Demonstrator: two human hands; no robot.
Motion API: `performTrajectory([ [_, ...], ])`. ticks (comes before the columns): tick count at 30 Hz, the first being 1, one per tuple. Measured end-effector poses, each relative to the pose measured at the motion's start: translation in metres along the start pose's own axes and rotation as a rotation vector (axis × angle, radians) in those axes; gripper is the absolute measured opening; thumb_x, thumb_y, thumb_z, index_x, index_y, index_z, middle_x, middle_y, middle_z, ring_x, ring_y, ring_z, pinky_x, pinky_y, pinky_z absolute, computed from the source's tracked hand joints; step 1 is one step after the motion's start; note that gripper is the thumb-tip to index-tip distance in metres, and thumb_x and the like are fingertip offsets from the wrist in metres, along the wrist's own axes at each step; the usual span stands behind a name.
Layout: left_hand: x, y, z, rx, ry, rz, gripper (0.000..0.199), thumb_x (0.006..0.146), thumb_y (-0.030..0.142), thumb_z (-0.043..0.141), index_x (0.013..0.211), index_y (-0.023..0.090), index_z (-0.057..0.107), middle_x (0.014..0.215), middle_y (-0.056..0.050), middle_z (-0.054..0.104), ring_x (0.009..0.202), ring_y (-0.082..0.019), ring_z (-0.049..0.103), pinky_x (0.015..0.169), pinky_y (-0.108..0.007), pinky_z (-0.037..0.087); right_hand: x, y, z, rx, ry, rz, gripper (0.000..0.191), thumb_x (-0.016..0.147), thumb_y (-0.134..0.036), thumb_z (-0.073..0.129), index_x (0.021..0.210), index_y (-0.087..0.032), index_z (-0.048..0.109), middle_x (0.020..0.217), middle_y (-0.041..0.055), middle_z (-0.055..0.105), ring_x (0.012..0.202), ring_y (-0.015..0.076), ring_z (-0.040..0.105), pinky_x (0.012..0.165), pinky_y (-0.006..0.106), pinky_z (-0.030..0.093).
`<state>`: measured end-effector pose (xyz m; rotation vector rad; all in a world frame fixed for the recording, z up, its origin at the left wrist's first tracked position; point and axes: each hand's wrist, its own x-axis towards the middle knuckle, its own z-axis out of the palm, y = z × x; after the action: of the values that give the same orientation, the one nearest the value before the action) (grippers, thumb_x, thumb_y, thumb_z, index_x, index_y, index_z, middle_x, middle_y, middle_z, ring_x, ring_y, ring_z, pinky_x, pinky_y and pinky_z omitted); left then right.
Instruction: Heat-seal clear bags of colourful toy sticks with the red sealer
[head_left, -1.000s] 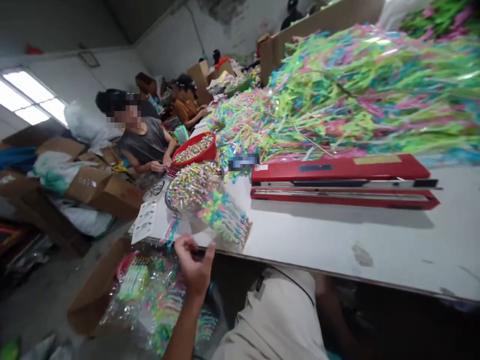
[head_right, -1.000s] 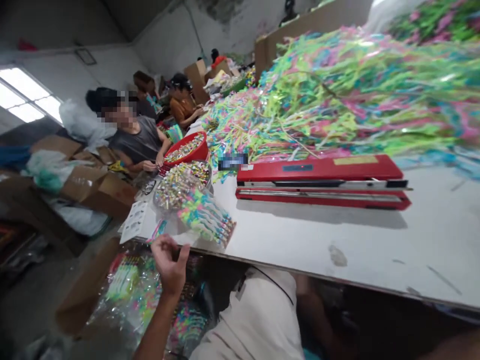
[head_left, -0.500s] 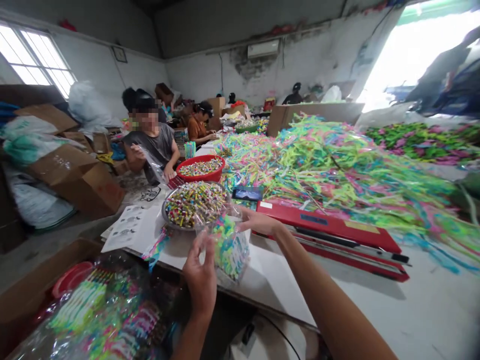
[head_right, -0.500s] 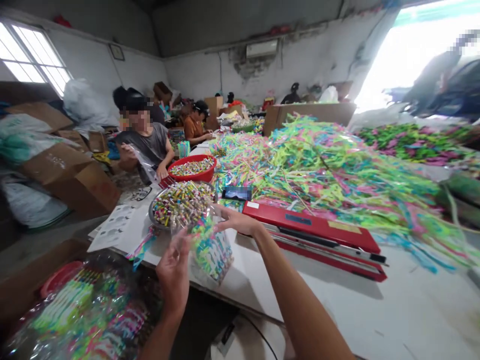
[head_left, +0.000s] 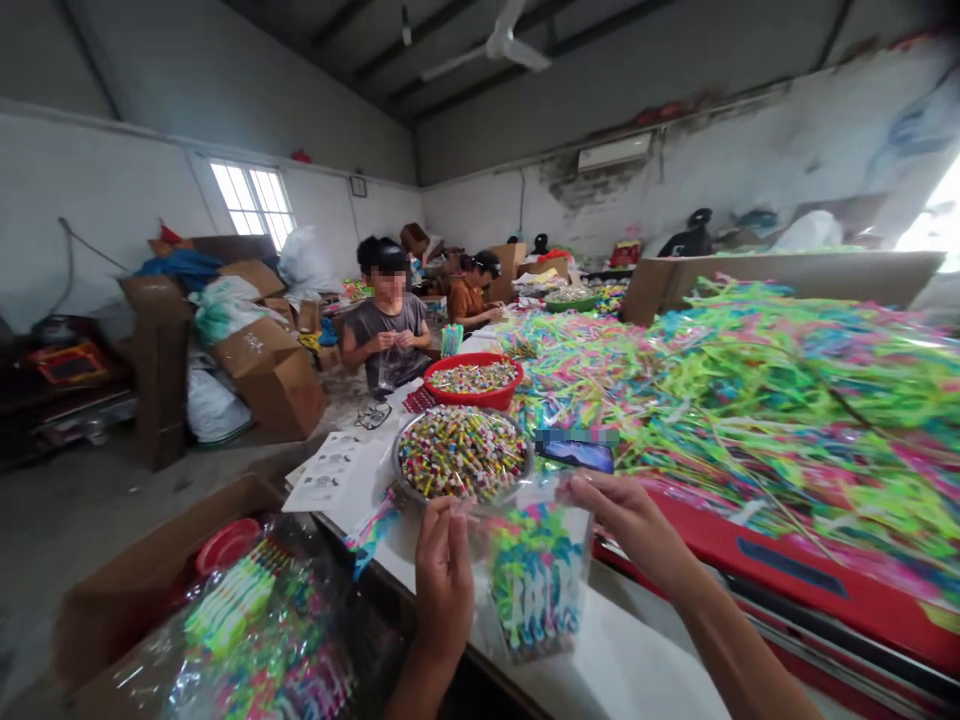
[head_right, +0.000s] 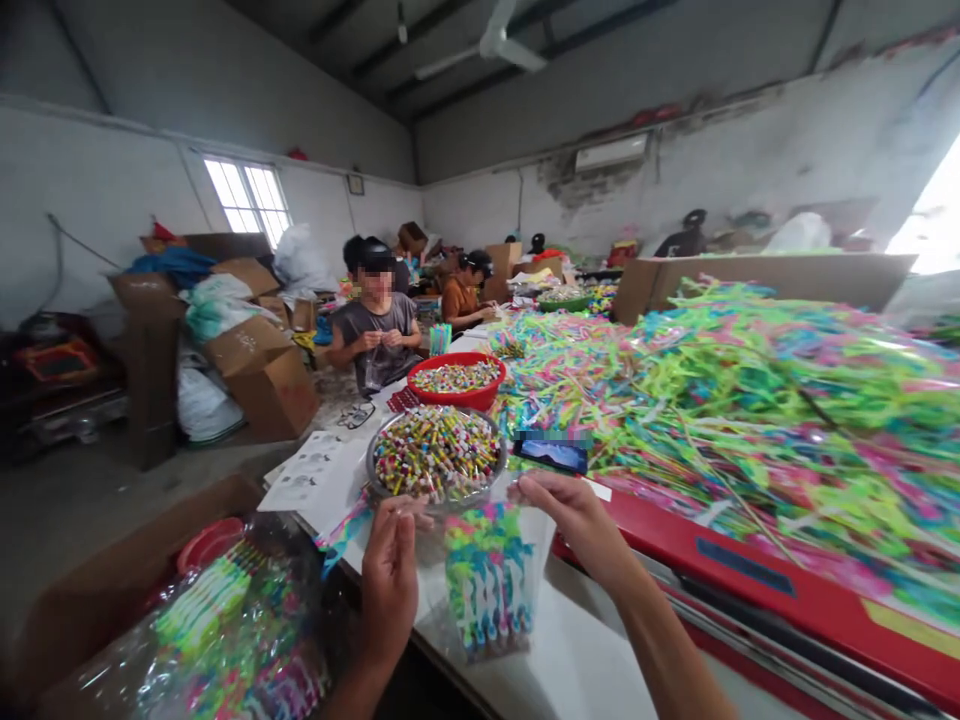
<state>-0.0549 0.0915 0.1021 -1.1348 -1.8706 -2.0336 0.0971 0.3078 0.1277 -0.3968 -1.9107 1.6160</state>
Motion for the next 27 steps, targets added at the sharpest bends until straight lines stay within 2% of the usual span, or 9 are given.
performTrajectory([
  [3,0.009,-0.001,0.002,-0.064,-0.064,-0.063,0.039,0.104,0.054,0.068,0.124,0.023,0.082,0.122,-0.012,0.075,0.117,-0.027,0.073,0.103,-0.038,0.059,-0.007,0.005,-0.006,-0.034,0.064,-0.027,0.054,0.089,-0.076,0.077,0.095,-0.024,0.089,0.099,0.0121,0.082,0.099,0.0347,0.074,0.089,0.044,0.061],
  [6,0.015,0.001,0.006,-0.143,-0.084,-0.202,0.038,0.089,0.054,0.086,0.109,0.021,0.083,0.104,-0.008,0.079,0.097,-0.025,0.075,0.091,-0.034,0.06,-0.01,0.015,-0.008,0.007,0.142,-0.017,0.058,0.086,-0.079,0.079,0.107,-0.025,0.089,0.11,0.0137,0.082,0.105,0.0365,0.075,0.093,0.047,0.062],
  [9,0.025,0.001,0.006,-0.225,-0.048,-0.28,0.034,0.089,0.053,0.084,0.089,0.019,0.083,0.087,-0.005,0.078,0.085,-0.022,0.073,0.082,-0.031,0.057,-0.008,0.017,-0.007,0.041,0.192,-0.011,0.062,0.083,-0.082,0.079,0.106,-0.025,0.089,0.114,0.0141,0.082,0.109,0.0374,0.075,0.094,0.048,0.062],
  [13,0.041,-0.003,0.0,-0.23,-0.076,-0.189,0.035,0.088,0.052,0.085,0.083,0.018,0.085,0.087,-0.006,0.079,0.088,-0.022,0.071,0.085,-0.032,0.055,-0.006,0.009,-0.005,0.033,0.263,-0.048,0.063,0.081,-0.084,0.079,0.102,-0.025,0.088,0.112,0.0132,0.083,0.108,0.0378,0.075,0.093,0.048,0.062],
  [16,0.05,-0.01,-0.001,-0.314,-0.059,-0.266,0.042,0.083,0.058,0.088,0.082,0.016,0.084,0.08,-0.006,0.077,0.078,-0.019,0.068,0.079,-0.031,0.055,-0.009,0.004,-0.005,0.015,0.294,-0.063,0.063,0.081,-0.084,0.08,0.102,-0.025,0.088,0.112,0.0125,0.083,0.106,0.0367,0.075,0.093,0.047,0.061],
  [19,0.052,-0.02,0.004,-0.459,0.005,-0.342,0.05,0.076,0.06,0.094,0.096,0.016,0.084,0.092,-0.008,0.081,0.084,-0.02,0.073,0.081,-0.031,0.058,-0.014,0.004,-0.004,0.045,0.228,-0.049,0.065,0.083,-0.081,0.08,0.121,-0.028,0.085,0.127,0.0117,0.08,0.117,0.0372,0.073,0.099,0.048,0.061],
  [22,0.046,-0.033,0.01,-0.57,-0.104,-0.382,0.067,0.067,0.058,0.101,0.117,0.018,0.083,0.124,-0.016,0.081,0.113,-0.027,0.076,0.095,-0.034,0.059,-0.018,0.008,0.001,0.062,0.062,-0.01,0.068,0.086,-0.076,0.082,0.135,-0.03,0.079,0.141,0.0104,0.074,0.131,0.0379,0.068,0.11,0.05,0.056],
  [25,0.035,-0.045,0.015,-0.528,-0.208,-0.478,0.062,0.068,0.059,0.1,0.11,0.015,0.086,0.118,-0.017,0.083,0.11,-0.029,0.078,0.098,-0.037,0.059,-0.017,0.015,0.009,0.064,0.02,-0.012,0.058,0.087,-0.075,0.082,0.119,-0.026,0.085,0.135,0.0106,0.077,0.128,0.0384,0.069,0.114,0.051,0.052],
  [27,0.027,-0.049,0.019,-0.476,-0.165,-0.5,0.053,0.076,0.061,0.094,0.101,0.014,0.087,0.105,-0.014,0.085,0.099,-0.027,0.079,0.095,-0.036,0.059,-0.015,0.019,0.015,0.073,0.099,-0.036,0.055,0.085,-0.075,0.082,0.106,-0.024,0.086,0.127,0.0109,0.08,0.123,0.0383,0.07,0.111,0.05,0.054],
])
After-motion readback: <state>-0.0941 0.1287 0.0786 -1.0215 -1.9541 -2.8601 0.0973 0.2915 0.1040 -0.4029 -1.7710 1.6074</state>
